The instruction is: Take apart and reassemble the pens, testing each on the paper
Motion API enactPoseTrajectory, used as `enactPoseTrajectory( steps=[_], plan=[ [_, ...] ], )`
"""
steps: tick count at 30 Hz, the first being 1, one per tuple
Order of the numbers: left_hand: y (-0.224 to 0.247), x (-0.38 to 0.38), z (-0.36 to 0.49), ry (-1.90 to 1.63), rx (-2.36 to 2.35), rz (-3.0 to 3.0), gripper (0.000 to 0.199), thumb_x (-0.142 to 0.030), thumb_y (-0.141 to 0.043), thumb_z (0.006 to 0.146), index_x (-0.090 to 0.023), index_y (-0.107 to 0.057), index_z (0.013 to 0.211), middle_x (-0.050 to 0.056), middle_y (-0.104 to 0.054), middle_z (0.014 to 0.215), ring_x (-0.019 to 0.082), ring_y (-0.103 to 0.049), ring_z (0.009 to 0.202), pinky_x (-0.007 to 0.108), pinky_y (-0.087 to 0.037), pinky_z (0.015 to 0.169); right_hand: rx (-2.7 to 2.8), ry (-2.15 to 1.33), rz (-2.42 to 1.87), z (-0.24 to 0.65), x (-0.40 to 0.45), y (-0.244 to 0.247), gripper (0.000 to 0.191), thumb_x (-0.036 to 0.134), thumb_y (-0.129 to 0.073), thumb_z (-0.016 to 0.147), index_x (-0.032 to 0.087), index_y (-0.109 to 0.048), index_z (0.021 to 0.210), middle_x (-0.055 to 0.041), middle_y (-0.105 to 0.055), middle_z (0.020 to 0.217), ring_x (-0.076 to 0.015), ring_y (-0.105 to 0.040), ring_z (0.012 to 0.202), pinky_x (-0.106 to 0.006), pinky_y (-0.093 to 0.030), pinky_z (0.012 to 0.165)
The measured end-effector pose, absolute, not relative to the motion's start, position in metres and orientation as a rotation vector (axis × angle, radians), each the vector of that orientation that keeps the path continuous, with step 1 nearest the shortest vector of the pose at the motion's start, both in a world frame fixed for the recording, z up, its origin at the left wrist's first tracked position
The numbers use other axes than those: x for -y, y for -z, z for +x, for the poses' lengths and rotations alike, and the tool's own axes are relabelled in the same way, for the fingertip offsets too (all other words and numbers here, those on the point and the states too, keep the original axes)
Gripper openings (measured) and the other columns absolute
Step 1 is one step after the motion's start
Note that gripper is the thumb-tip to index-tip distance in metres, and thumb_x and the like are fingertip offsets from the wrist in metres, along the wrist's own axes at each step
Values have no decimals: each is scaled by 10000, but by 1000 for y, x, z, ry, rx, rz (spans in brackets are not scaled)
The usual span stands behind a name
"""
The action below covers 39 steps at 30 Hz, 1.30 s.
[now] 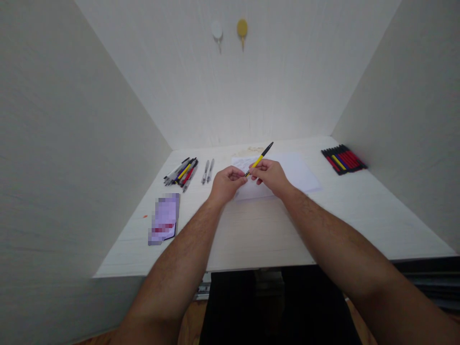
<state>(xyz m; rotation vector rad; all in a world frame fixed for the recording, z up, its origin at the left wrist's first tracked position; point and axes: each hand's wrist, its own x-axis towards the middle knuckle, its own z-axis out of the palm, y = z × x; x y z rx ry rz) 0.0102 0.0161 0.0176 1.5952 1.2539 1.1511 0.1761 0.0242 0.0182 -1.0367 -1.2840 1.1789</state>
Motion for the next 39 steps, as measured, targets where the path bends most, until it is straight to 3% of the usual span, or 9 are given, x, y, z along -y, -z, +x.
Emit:
enactPoseTrajectory(
  steps=[3, 6, 9, 12, 17, 23, 31, 39],
  plan=[
    [-16, -17, 10, -1139, -1236, 1592, 255, -308, -763, 629, -162, -638, 796, -8, -637, 678, 89, -520, 570, 225, -402, 557, 1320, -1190, -1048, 176, -25, -19, 138, 241, -704, 744, 141, -646, 819, -17, -650, 668, -104, -610, 530, -159, -373, 364],
    [-11, -23, 6, -1152, -1252, 1623, 278, -371, -745, 669, -158, -664, 828, 14, -674, 734, 105, -556, 615, 235, -424, 595, 1237, -1219, -1045, 179, -29, -20, 124, 239, -646, 808, 160, -574, 870, -44, -689, 791, -116, -646, 540, -157, -361, 345],
    [-4, -31, -1, -1176, -1413, 1701, 243, -378, -708, 707, -160, -683, 811, 23, -687, 741, 122, -577, 648, 246, -438, 632, 1102, -1285, -1055, 183, -33, -21, 118, 239, -564, 877, 201, -476, 945, -44, -691, 895, -141, -690, 583, -175, -432, 371],
    [1, -36, -6, -1119, -1559, 1773, 192, -346, -682, 724, -168, -694, 794, 16, -683, 715, 125, -570, 631, 248, -433, 622, 1009, -1321, -1062, 188, -36, -20, 86, 240, -490, 926, 224, -429, 985, -7, -650, 860, -150, -698, 598, -237, -528, 432],
    [2, -38, -8, -1055, -1665, 1791, 179, -337, -664, 739, -175, -705, 804, 16, -692, 726, 128, -573, 628, 252, -438, 626, 980, -1249, -1105, 189, -39, -17, 82, 183, -425, 939, 196, -497, 977, 4, -587, 792, -142, -681, 622, -281, -579, 477],
    [0, -35, -6, -984, -1687, 1867, 160, -323, -651, 751, -180, -705, 796, 25, -698, 743, 139, -592, 661, 268, -459, 670, 934, -1134, -1167, 193, -43, -14, 173, 50, -537, 834, 165, -576, 957, 13, -608, 739, -111, -636, 588, -247, -579, 486],
    [-3, -36, -8, -917, -1694, 1933, 156, -309, -640, 753, -182, -713, 807, 49, -715, 801, 162, -618, 738, 292, -471, 727, 737, -925, -1190, 218, -52, -29, 58, 79, -625, 824, 126, -625, 791, -14, -656, 707, -120, -683, 631, -221, -593, 530],
    [-5, -36, -8, -862, -1705, 1963, 186, -326, -619, 759, -186, -719, 829, 53, -721, 819, 173, -630, 757, 294, -469, 728, 725, -593, -1368, 300, -53, -29, 57, 103, -649, 782, 136, -610, 756, 18, -619, 611, -112, -644, 520, -197, -534, 424]
  ],
)
